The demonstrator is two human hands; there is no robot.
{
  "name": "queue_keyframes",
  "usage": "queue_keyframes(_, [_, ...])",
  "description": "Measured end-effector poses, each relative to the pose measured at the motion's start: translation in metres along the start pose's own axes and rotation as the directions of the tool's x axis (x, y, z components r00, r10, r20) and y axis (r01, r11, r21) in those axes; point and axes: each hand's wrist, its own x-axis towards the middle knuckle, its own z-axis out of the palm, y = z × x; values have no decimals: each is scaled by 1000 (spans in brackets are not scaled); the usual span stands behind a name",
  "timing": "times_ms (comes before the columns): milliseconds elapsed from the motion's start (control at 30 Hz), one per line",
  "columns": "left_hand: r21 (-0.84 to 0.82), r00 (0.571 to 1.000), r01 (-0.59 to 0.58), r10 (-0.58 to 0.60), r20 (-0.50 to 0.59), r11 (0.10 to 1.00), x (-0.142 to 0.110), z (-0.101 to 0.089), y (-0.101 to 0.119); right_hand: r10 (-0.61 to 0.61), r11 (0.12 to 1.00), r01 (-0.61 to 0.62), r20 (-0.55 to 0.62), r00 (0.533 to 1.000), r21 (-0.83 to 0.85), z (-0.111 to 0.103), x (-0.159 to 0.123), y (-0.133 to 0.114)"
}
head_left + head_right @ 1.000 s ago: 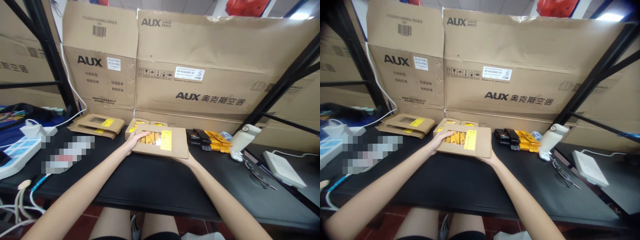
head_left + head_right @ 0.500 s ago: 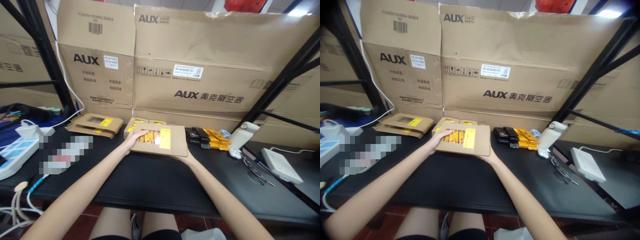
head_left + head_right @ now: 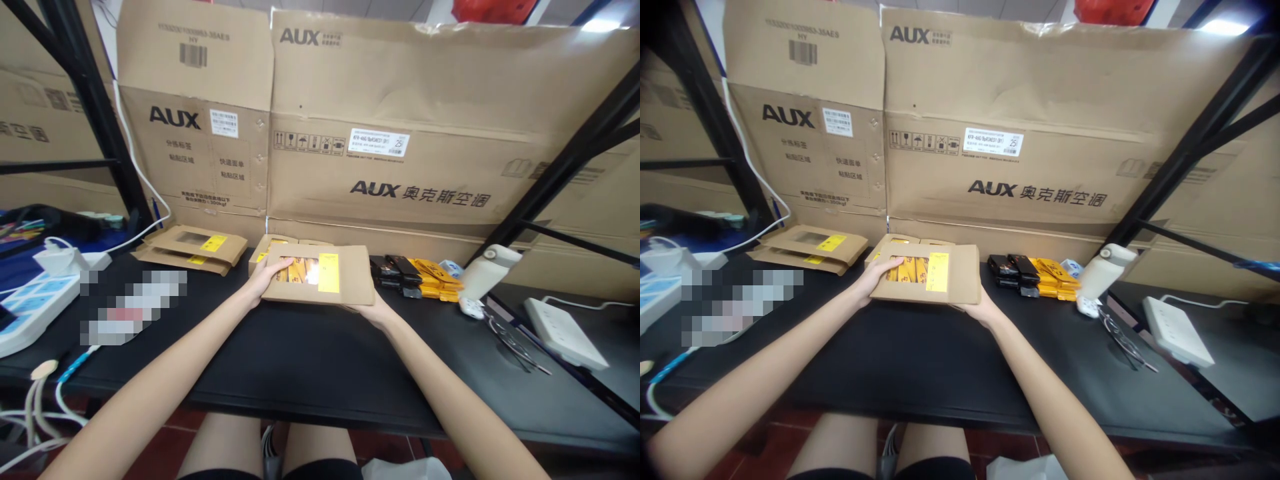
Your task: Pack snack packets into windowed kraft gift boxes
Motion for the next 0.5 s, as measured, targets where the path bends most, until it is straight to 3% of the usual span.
queue_keyframes(67, [-24,1000,-4,4,2,1000,0,0,0,-39,999,40,-34,999,9,2,1,-4])
queue_keyframes(233, [-25,999,24,-23,27,999,-1,0,2,-161,987,162,35,986,-19,3,5,-7])
queue_keyframes(333, [-8,997,52,-51,51,999,-1,-2,2,-227,973,227,10,974,-29,3,3,-4])
queue_keyframes(500, [-10,992,87,-85,98,996,-1,-3,0,-248,969,247,-7,969,-21,8,-3,-3])
